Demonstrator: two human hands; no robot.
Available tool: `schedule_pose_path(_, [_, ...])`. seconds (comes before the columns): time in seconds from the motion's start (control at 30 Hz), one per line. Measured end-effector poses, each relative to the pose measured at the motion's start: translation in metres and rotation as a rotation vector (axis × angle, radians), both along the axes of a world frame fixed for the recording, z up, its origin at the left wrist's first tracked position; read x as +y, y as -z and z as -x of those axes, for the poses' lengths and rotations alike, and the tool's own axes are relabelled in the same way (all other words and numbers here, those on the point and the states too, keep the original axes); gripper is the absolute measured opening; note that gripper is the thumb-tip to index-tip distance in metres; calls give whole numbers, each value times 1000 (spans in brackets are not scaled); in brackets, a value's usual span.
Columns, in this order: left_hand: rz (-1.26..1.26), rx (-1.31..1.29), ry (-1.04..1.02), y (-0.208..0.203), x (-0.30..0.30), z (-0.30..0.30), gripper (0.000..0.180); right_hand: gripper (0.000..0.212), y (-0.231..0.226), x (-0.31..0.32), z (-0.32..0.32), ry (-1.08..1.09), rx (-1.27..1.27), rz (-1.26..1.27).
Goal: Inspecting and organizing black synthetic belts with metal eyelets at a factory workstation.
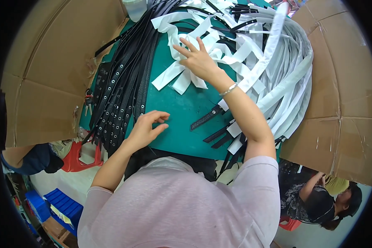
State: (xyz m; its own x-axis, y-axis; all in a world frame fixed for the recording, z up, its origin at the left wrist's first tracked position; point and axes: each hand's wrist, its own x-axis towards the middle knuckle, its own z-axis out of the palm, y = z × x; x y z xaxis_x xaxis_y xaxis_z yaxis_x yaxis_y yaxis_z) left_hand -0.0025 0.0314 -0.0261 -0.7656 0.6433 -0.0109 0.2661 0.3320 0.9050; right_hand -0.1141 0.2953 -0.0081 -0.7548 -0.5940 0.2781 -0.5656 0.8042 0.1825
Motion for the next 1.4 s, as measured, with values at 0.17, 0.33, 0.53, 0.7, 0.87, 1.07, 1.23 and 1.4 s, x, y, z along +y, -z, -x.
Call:
schedule_pose_path(0.17, [-272,-107,-332,-9,-2,6,30,5,-48,-18,-12,-103,45,569])
schedule_pose_path(0.33, [-1065,-393,-360,-29,0,14,42,13,-64,-85,-73,-320,-297,611])
schedule_pose_path(0.53, [-1356,-40,-740,-76,-117,-20,36,32,-4,-108,-102,-225,-380,530])
schedule_pose_path(0.7, [-1161,529,-948,-120,-313,-108,47,33,44,-10,-45,54,-138,396])
schedule_pose_path(0.87, [-885,1012,-1265,-201,-374,-221,15,12,1,-45,-32,431,14,674])
schedule_pose_path(1.07, [-224,684,-1528,-196,-347,-240,18,42,19,-176,-127,42,-847,487])
schedule_pose_path(1.23, [101,-195,-641,-98,-159,-96,13,18,-8,-142,-135,153,-1339,1182])
schedule_pose_path(1.4, [-355,-545,-430,-45,-75,-66,14,19,-60,-103,-155,109,-1199,1778])
